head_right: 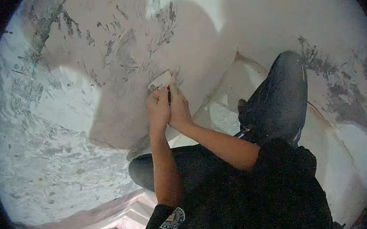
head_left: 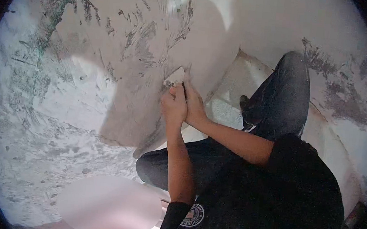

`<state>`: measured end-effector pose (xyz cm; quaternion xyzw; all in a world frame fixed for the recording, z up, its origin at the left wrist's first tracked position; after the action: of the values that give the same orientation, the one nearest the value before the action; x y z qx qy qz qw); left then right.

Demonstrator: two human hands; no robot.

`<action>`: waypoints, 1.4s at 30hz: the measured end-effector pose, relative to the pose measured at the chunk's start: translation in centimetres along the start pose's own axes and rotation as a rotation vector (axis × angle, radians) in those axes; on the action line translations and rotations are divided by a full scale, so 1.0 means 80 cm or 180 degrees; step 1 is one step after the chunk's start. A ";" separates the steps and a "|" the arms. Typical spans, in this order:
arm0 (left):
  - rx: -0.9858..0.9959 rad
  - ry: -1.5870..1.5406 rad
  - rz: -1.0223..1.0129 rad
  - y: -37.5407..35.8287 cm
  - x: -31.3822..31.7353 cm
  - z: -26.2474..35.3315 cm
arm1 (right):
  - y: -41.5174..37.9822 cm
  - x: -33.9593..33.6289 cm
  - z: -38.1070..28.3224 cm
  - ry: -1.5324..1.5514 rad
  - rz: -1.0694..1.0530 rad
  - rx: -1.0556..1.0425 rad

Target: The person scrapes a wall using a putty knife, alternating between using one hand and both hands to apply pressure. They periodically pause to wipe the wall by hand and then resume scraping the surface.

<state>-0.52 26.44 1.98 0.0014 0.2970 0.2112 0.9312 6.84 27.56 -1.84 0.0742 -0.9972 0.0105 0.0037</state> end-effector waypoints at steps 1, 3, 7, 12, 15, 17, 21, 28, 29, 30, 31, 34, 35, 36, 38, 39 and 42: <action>-0.0076 -0.0033 -0.0023 0.001 0.000 0.003 | -0.001 -0.003 -0.007 0.0222 0.0102 -0.0061; -0.0086 0.0147 -0.0030 0.008 -0.003 0.010 | 0.000 -0.009 -0.023 0.0117 0.0111 -0.0154; -0.0008 0.0785 -0.0096 0.014 -0.003 0.022 | 0.003 -0.007 -0.017 -0.0070 0.0132 -0.0309; 0.0001 0.0931 -0.0013 0.022 -0.005 0.034 | 0.014 0.001 -0.009 0.0477 -0.0007 -0.0238; 0.0066 0.1083 -0.0007 0.010 -0.006 0.020 | 0.000 0.000 -0.008 0.0211 -0.0122 -0.0273; 0.0262 0.1070 0.0049 0.010 -0.008 0.024 | 0.002 0.003 -0.005 -0.0148 -0.0177 -0.0465; 0.0381 0.1287 0.0096 0.017 0.001 0.041 | 0.010 -0.005 -0.016 0.0050 -0.0044 -0.0143; 0.0055 0.1152 0.0123 0.018 0.012 0.024 | 0.015 -0.013 0.005 -0.0099 -0.0324 0.0142; 0.0053 0.1077 0.0158 0.015 0.007 0.039 | 0.031 0.015 0.057 0.1138 -0.0645 0.0274; 0.0031 0.1057 0.0174 0.013 -0.002 0.039 | 0.024 0.019 0.042 0.1112 -0.0667 0.0279; 0.0141 0.0950 0.0149 0.007 -0.014 0.036 | 0.007 0.015 0.011 0.0614 -0.0420 0.0239; 0.0058 0.0916 0.0037 0.001 -0.021 0.054 | -0.003 0.000 -0.021 0.0316 -0.0227 0.0200; -0.0228 0.1018 0.0020 -0.002 -0.024 0.056 | -0.007 0.002 -0.023 0.0512 -0.0395 0.0235; -0.0269 0.1061 -0.0034 -0.004 -0.024 0.052 | -0.010 0.002 -0.022 0.0541 -0.0382 0.0309; 0.0005 0.1254 0.0118 -0.001 -0.017 0.048 | -0.003 -0.004 -0.021 0.0361 -0.0494 -0.0104; -0.0100 0.1283 0.0115 -0.011 -0.023 0.039 | -0.014 -0.001 -0.023 0.0365 -0.0563 -0.0020; 0.0271 0.1106 0.0263 -0.008 -0.027 0.035 | -0.008 -0.001 -0.034 0.0271 -0.0589 0.0286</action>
<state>-0.30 25.38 5.40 0.0164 0.4618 0.2335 0.8555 7.03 26.96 0.89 0.1656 -0.9835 0.0580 0.0437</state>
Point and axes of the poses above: each hand's wrist, its own y-axis towards the middle knuckle, its own x-axis out of the palm, z = x × y, the point moved 2 cm from there along y, towards the middle knuckle, and after that the axes turned 6 degrees about x, right-handed, at the moved point
